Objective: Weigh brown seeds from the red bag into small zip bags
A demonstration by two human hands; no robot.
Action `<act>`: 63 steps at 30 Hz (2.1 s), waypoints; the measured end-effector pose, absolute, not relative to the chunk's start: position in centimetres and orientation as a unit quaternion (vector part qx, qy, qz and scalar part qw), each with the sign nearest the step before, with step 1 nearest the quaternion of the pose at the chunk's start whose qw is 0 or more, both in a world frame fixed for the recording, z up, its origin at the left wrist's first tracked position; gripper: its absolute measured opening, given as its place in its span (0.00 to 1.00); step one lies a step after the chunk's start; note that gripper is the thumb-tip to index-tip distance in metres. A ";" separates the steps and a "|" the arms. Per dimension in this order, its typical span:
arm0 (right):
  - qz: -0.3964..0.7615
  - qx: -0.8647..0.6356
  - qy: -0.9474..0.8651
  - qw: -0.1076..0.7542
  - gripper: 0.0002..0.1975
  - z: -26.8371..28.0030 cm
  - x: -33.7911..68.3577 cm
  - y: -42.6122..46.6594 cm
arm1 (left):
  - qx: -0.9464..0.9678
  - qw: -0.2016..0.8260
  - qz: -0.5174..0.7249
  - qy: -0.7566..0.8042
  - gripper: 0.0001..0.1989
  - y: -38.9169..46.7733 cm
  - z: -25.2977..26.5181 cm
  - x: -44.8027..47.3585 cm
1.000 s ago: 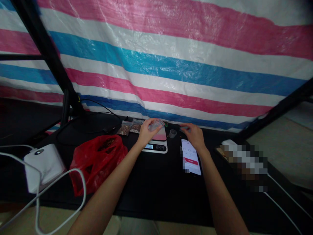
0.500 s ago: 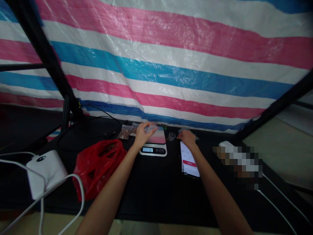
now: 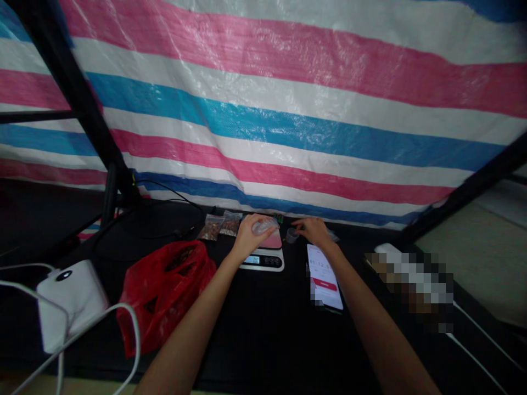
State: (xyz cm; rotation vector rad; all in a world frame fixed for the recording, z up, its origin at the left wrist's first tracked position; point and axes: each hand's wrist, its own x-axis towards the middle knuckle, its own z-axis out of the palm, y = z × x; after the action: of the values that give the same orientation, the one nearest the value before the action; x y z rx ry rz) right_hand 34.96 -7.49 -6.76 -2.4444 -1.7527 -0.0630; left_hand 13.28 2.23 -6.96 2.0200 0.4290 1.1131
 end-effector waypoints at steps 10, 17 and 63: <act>-0.064 -0.815 -0.564 0.115 0.06 -6.3 35.0 -7.0 | 0.730 0.461 0.461 0.205 0.13 4.0 -6.6 11.9; -0.025 -0.713 -0.624 0.319 0.11 1.0 29.3 -7.1 | 0.725 0.473 0.475 0.161 0.12 2.8 -4.9 11.6; -0.171 -0.733 -0.658 0.036 0.06 -7.5 29.8 -7.6 | 0.809 0.335 0.442 0.192 0.14 4.6 -7.8 11.6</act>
State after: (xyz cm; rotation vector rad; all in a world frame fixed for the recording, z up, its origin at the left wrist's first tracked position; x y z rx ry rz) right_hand 29.78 -7.56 -7.53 -2.2516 -2.0204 -0.5250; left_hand 11.61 4.61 -7.77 2.1116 0.5004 1.1531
